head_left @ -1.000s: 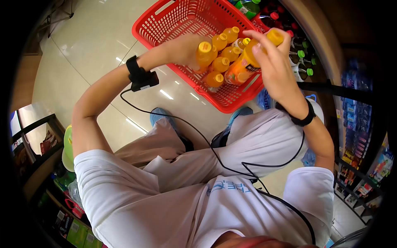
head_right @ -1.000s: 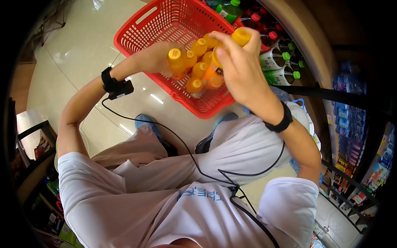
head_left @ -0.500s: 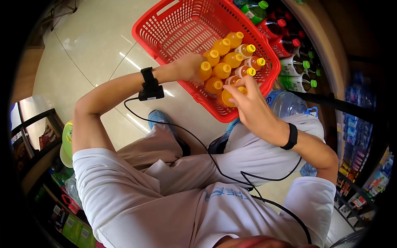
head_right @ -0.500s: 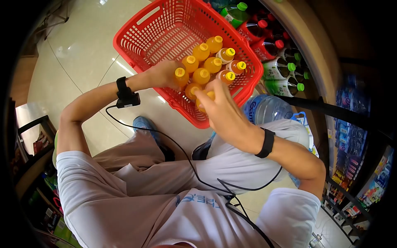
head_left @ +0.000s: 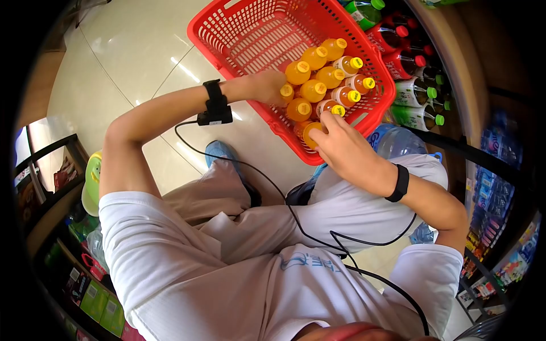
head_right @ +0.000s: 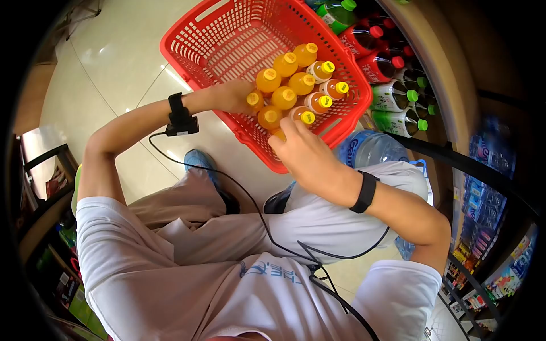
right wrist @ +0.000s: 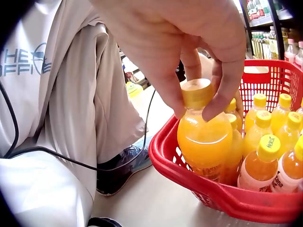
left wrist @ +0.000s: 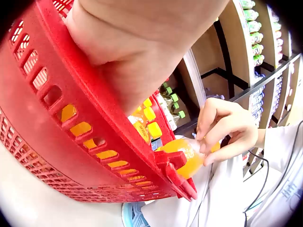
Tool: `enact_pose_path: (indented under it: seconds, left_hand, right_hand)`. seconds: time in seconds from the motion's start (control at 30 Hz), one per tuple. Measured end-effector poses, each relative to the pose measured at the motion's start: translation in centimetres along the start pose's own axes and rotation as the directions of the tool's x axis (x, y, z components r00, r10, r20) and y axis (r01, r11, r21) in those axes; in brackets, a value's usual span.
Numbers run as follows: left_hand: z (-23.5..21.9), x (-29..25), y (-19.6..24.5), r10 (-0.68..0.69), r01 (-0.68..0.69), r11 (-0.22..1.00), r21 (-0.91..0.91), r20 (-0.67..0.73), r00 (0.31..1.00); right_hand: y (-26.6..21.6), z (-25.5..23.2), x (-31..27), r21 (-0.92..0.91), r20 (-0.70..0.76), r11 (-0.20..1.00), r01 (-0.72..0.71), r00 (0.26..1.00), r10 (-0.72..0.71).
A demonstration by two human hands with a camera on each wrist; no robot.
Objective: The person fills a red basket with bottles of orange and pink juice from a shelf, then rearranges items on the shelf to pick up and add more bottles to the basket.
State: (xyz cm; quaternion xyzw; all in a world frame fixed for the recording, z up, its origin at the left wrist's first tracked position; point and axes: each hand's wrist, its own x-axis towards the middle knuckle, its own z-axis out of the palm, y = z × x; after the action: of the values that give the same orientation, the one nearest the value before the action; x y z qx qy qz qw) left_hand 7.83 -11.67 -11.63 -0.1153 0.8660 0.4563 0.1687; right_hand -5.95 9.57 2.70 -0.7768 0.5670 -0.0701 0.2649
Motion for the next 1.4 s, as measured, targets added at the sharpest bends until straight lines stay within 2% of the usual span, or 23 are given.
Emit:
enact_pose_path:
  seconds: [0.07,0.17,0.2,0.3,0.37,0.5,0.57,0.8,0.9,0.93,0.97,1.0,1.03,1.1,1.13,1.17,1.2,1.23,1.3,1.33,1.4]
  left_hand:
    - [0.1,0.7,-0.5,-0.058,0.06,0.998,-0.016,0.089,0.994]
    - [-0.4,0.9,-0.7,-0.06,0.066,0.997,-0.034,0.143,0.988]
    - [-0.6,1.0,-0.7,-0.12,0.126,0.991,-0.034,0.145,0.982]
    - [-0.8,1.0,-0.4,-0.133,0.132,0.991,0.017,0.103,0.986]
    - [-1.2,0.9,-0.2,-0.129,0.128,0.991,0.025,0.071,0.989]
    - [-0.5,0.9,-0.4,-0.098,0.101,0.992,0.081,-0.037,0.994]
    - [-0.5,1.1,-0.8,-0.088,0.089,0.993,0.083,-0.015,0.996]
    - [-1.0,1.4,-0.8,-0.083,0.081,0.996,0.042,0.061,0.995]
    - [-1.9,1.1,-0.1,-0.162,0.16,0.987,0.022,0.111,0.981]
    - [-1.9,1.3,-0.5,-0.161,0.16,0.987,0.02,0.107,0.981]
    - [-2.2,1.6,-0.7,-0.146,0.169,0.979,-0.115,0.187,0.971]
    - [-2.2,1.7,-1.1,-0.121,0.191,0.95,-0.246,0.272,0.955]
    - [-2.8,1.1,-0.1,-0.118,0.187,0.951,-0.245,0.269,0.956]
    - [-4.0,0.0,1.6,-0.227,0.316,0.889,-0.331,0.281,0.933]
    - [-4.3,0.1,1.4,-0.222,0.31,0.893,-0.327,0.279,0.934]
    - [-4.9,0.4,1.3,-0.171,0.299,0.854,-0.425,0.313,0.934]
    - [-5.1,0.2,1.2,-0.124,0.3,0.794,-0.529,0.342,0.931]
    - [-5.3,0.4,1.3,-0.12,0.294,0.801,-0.522,0.342,0.932]
    - [-5.7,0.9,2.0,-0.133,0.336,0.731,-0.593,0.359,0.924]
    - [-5.1,2.0,1.2,-0.126,0.331,0.74,-0.585,0.363,0.923]
    - [-3.9,3.6,1.1,-0.08,0.29,0.758,-0.584,0.358,0.93]
  right_hand:
    - [0.0,0.2,0.2,0.01,0.032,1.0,-0.022,0.999,0.022]
    - [0.2,0.5,0.5,-0.001,0.032,1.0,-0.022,0.999,0.022]
    - [0.6,0.8,0.7,0.001,0.04,1.0,-0.011,0.999,0.011]
    - [1.2,1.1,1.0,-0.003,0.008,1.0,-0.013,1.0,0.013]
    - [1.5,0.9,1.4,-0.025,0.074,0.998,-0.062,0.995,0.064]
    - [2.4,1.7,1.7,0.03,0.136,0.998,-0.062,0.989,0.057]
    - [3.0,2.6,1.7,0.046,0.133,0.999,-0.022,0.991,0.016]
    - [4.5,3.2,2.9,0.073,0.185,0.997,-0.039,0.982,0.025]
    - [4.9,2.1,3.9,0.103,0.239,0.991,-0.087,0.969,0.061]
    - [5.5,1.5,4.6,0.062,0.351,0.993,-0.104,0.933,0.076]
    - [5.9,0.7,5.0,0.013,0.455,0.993,-0.116,0.885,0.097]
    - [5.6,0.4,5.0,0.005,0.44,0.993,-0.118,0.892,0.104]
    - [5.5,-0.7,5.4,0.0,0.439,0.993,-0.118,0.892,0.106]
    - [5.7,-3.1,6.7,0.002,0.517,0.965,-0.263,0.826,0.224]
    - [6.6,-3.5,6.6,0.06,0.435,0.958,-0.28,0.871,0.227]
    - [8.3,-4.5,6.6,0.032,0.206,0.979,-0.201,0.96,0.19]
    - [8.7,-4.8,6.7,0.006,0.177,0.979,-0.205,0.963,0.201]
    - [9.1,-5.2,6.7,-0.023,0.141,0.976,-0.217,0.966,0.218]
    - [11.0,-6.2,6.9,-0.016,0.098,0.966,-0.257,0.961,0.257]
    - [11.5,-6.5,7.0,0.007,0.119,0.94,-0.341,0.934,0.338]
    - [12.6,-6.8,6.6,-0.042,0.097,0.941,-0.336,0.936,0.338]
